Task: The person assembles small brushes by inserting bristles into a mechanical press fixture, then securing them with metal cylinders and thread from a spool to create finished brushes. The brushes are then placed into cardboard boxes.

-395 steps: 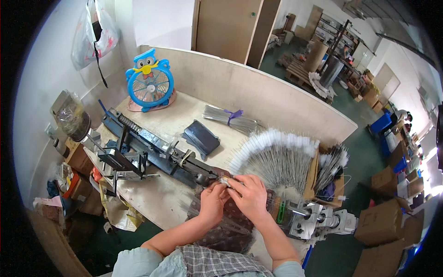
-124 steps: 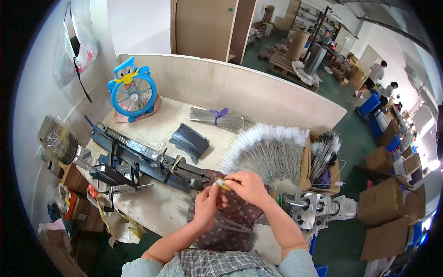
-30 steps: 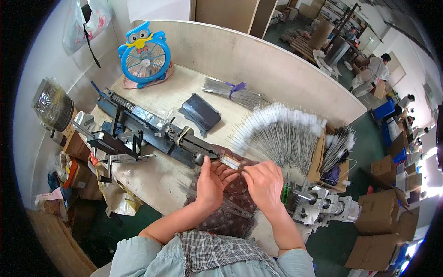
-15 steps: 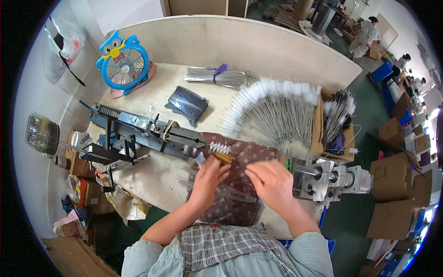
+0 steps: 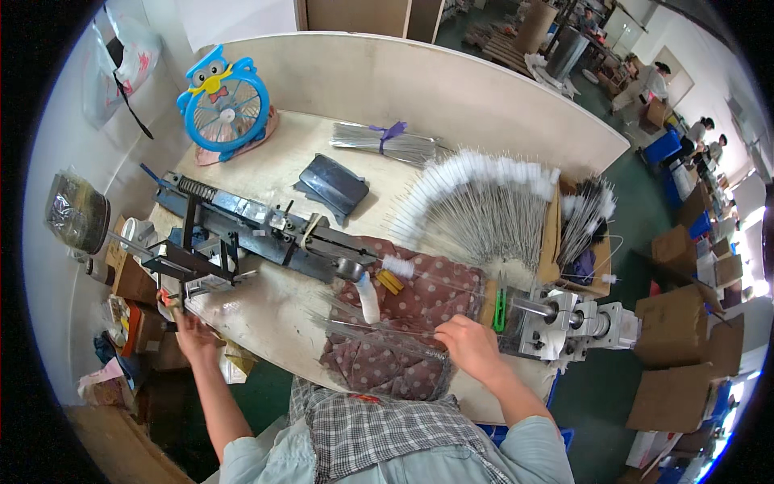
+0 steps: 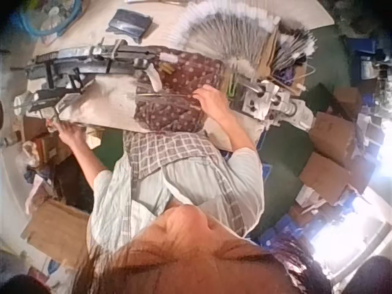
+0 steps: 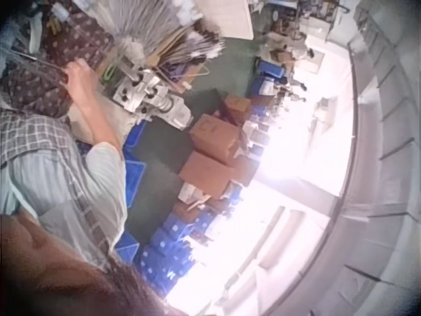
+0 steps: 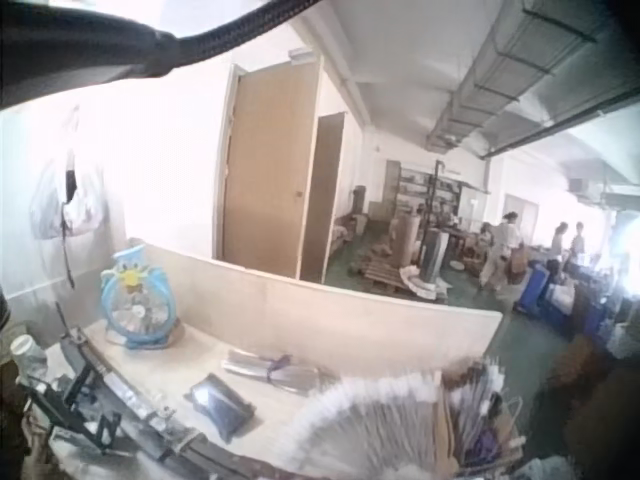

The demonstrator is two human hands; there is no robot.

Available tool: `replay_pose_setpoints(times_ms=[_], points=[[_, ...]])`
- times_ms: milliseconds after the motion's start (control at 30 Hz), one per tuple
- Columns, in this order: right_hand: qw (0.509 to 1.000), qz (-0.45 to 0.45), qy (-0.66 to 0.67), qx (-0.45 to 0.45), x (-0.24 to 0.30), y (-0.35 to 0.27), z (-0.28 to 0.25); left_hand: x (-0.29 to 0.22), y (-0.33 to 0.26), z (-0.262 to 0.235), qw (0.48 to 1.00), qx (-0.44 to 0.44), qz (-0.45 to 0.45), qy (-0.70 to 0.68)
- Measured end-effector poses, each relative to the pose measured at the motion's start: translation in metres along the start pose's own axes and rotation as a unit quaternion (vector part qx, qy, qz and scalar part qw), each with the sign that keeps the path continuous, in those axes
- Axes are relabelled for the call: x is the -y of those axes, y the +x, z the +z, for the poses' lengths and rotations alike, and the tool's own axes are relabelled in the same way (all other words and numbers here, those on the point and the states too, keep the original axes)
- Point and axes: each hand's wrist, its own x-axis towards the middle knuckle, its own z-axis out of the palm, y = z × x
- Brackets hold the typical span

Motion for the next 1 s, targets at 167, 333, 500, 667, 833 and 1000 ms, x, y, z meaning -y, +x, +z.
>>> replay_pose_setpoints(times_ms=[167, 333, 500, 667, 833, 1000], points=[[0.999, 0.043, -0.001, -0.009, -0.006, -0.005, -0.01, -0.023, 0.062, -0.025, 0.994, -0.034, 0.011, 0.099], [0.997, 0.077, 0.006, -0.028, -0.014, -0.015, -0.005, 0.036, -0.01, -0.001, 0.998, 0.029, -0.038, 0.038], [0.995, 0.072, -0.061, 0.013, -0.026, -0.024, 0.0, 0.103, -0.13, 0.063, 0.923, 0.241, -0.3, 0.015], [0.997, 0.036, -0.036, 0.053, -0.027, -0.027, 0.022, 0.126, -0.222, 0.13, 0.862, 0.415, -0.24, 0.163], [0.996, 0.084, -0.011, 0.013, -0.025, -0.028, 0.041, 0.091, -0.306, 0.181, 0.819, 0.341, -0.435, 0.155], [0.996, 0.087, 0.019, -0.004, -0.028, -0.032, 0.051, 0.025, -0.256, 0.186, 0.762, 0.402, -0.505, -0.042]])
